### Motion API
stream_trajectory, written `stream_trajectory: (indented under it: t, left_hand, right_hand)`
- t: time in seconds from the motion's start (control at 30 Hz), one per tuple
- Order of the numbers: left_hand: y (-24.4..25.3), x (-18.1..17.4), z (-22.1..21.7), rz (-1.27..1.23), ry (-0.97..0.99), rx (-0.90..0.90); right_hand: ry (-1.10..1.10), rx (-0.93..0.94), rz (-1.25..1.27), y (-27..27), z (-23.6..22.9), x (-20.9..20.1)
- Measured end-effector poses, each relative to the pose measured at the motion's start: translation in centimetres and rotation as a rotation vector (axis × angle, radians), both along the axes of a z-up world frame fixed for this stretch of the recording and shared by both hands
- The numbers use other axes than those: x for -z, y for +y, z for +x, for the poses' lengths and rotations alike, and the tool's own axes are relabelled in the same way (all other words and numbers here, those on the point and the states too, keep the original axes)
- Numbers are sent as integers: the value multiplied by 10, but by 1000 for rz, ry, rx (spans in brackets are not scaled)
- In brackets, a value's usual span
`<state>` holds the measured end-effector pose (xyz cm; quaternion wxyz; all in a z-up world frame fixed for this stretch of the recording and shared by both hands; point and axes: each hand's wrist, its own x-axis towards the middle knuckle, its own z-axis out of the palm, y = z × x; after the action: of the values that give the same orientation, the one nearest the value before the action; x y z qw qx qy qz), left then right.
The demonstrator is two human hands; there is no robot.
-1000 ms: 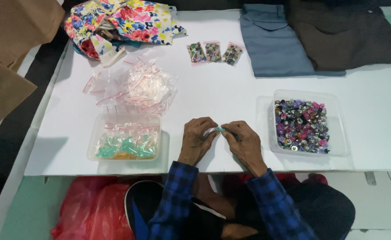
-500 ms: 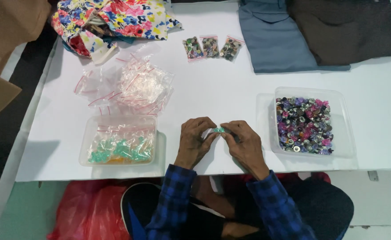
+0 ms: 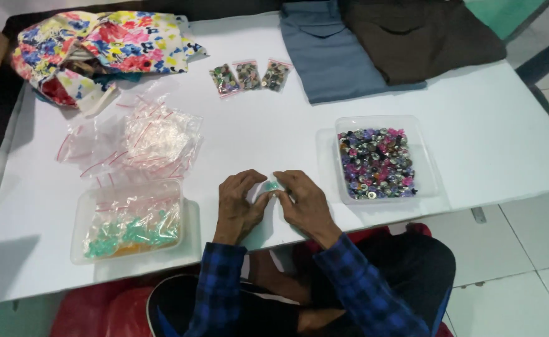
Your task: Sorting and bagging small colorful buttons at a work table.
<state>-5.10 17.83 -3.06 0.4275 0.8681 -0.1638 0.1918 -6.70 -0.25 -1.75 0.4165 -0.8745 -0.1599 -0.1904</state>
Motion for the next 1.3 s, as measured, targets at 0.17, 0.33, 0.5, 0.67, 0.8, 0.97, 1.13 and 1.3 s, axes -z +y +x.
stream_trajectory:
  t: [0.17, 0.33, 0.5, 0.67, 0.8, 0.97, 1.13, 1.3]
  left_hand:
    - [-5, -21, -12, -49, -94, 24]
    - [-16, -27, -19, -47, -201, -88]
    - [-70, -56, -29, -108, -306, 62]
    - [-126, -60, -17, 27, -398, 175]
    - [-141, -46, -7, 96, -436, 216]
    - [-143, -40, -8, 47, -454, 211]
    - [-142, -41, -6, 58, -463, 241]
    - [-144, -40, -5, 71, -490, 235]
  right_hand:
    - [-172, 7, 26, 7, -37, -43]
    - [-324, 107, 170, -52, -59, -80]
    - [-38, 97, -222, -151, -23, -121]
    - [190, 83, -542, -188, 54, -57]
    - [262, 60, -615, -178, 73, -35]
    - [440, 72, -879, -190, 50, -69]
    - [502, 175, -976, -204, 48, -83]
    - [379, 94, -842, -197, 73, -60]
